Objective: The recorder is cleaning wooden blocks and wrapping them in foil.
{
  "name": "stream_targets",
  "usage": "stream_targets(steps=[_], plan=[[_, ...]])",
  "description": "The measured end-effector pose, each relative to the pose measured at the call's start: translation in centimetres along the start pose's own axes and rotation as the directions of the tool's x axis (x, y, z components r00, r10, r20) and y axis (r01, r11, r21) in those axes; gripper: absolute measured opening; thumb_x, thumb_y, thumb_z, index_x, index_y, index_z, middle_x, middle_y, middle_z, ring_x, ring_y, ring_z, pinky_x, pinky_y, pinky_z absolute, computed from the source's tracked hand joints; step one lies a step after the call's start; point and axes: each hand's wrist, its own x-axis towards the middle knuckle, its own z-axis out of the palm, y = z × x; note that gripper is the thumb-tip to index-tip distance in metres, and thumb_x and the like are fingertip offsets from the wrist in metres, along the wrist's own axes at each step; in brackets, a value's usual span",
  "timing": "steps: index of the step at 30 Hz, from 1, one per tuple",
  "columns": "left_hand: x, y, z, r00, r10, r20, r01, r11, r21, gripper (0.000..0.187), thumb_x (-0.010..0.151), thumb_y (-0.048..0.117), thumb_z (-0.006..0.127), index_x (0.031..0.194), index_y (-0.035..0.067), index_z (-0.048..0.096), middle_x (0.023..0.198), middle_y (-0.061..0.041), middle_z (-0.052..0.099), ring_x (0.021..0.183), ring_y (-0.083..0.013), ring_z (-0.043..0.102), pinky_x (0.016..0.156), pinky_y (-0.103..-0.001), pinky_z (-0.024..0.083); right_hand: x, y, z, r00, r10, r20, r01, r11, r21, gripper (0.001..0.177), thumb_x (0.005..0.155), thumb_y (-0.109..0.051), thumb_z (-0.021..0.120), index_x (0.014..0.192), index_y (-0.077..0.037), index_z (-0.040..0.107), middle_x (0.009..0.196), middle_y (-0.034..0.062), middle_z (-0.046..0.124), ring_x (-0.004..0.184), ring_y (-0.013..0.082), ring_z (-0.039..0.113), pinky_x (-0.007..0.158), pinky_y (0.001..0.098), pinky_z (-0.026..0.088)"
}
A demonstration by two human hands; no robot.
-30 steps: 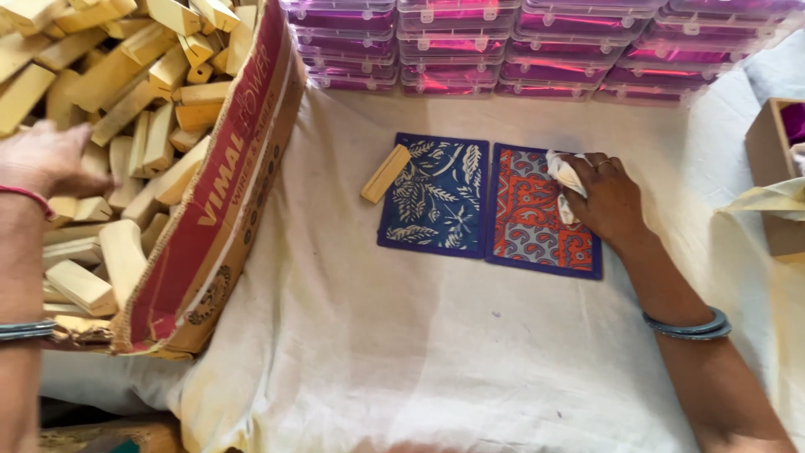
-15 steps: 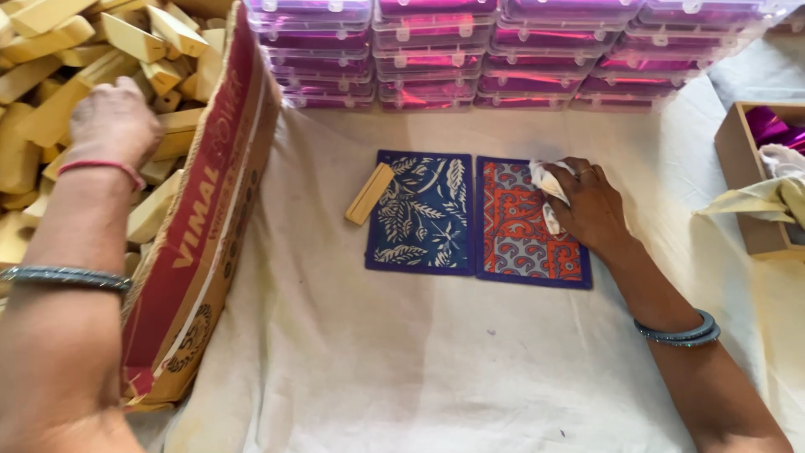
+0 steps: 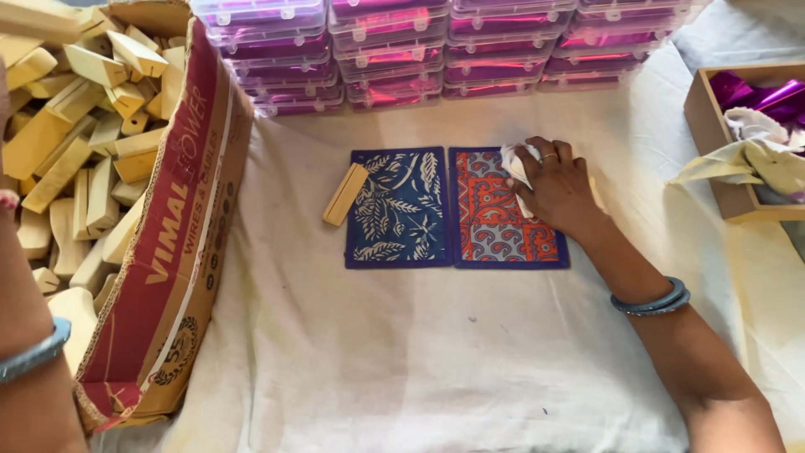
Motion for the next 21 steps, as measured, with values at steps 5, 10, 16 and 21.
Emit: stream_targets(steps=[5,10,16,21], plan=[[-5.1,18.2,3.6,0.949,0.184,0.254,-0.075,0.919,-0.388,0.018,0.105,0.014,0.060,0.117,0.002,0.065,0.105,-0.016,0.070,0.089,-0.0199,0.069,0.078,-0.039,0.059,-0.4,-0.3,0.5,0.991,0.001,-0.137,0.002,1.000,0.018,0.045,0.094,-0.031,0.072,0.135,-0.015,0.064,0.134,0.0077,0.060,0.122,0.0336,0.054,0.093,0.0468,0.051],[-4.2,28.4,17.2,0.711,0.626,0.320,-0.416,0.741,-0.527,0.020,0.096,0.014,0.066,0.114,0.005,0.067,0.103,-0.012,0.073,0.089,-0.0177,0.072,0.079,-0.035,0.059,-0.6,0.2,-0.2,0.984,0.005,-0.178,0.012,0.996,0.093,0.042,0.089,-0.023,0.076,0.129,-0.012,0.066,0.125,0.0092,0.064,0.112,0.0338,0.059,0.088,0.0444,0.053],[-2.8,31.9,30.9,0.516,0.693,0.504,-0.550,0.719,-0.425,0.034,0.094,0.020,0.069,0.124,0.004,0.061,0.108,-0.021,0.072,0.099,-0.0323,0.072,0.084,-0.044,0.059,-0.5,0.7,-0.4,0.976,0.041,-0.214,-0.001,0.983,0.185,0.036,0.087,-0.021,0.076,0.121,-0.011,0.066,0.119,0.0100,0.064,0.108,0.0339,0.060,0.088,0.0452,0.053],[-3.2,30.5,35.4,0.680,0.711,0.180,-0.652,0.698,-0.296,0.059,0.092,0.021,0.070,0.146,0.007,0.050,0.144,-0.021,0.058,0.131,-0.0396,0.058,0.109,-0.047,0.051,-0.3,0.9,-0.3,0.979,0.050,-0.198,-0.007,0.976,0.216,0.036,0.087,-0.020,0.076,0.120,-0.012,0.066,0.119,0.0092,0.065,0.107,0.0334,0.061,0.086,0.0442,0.054]])
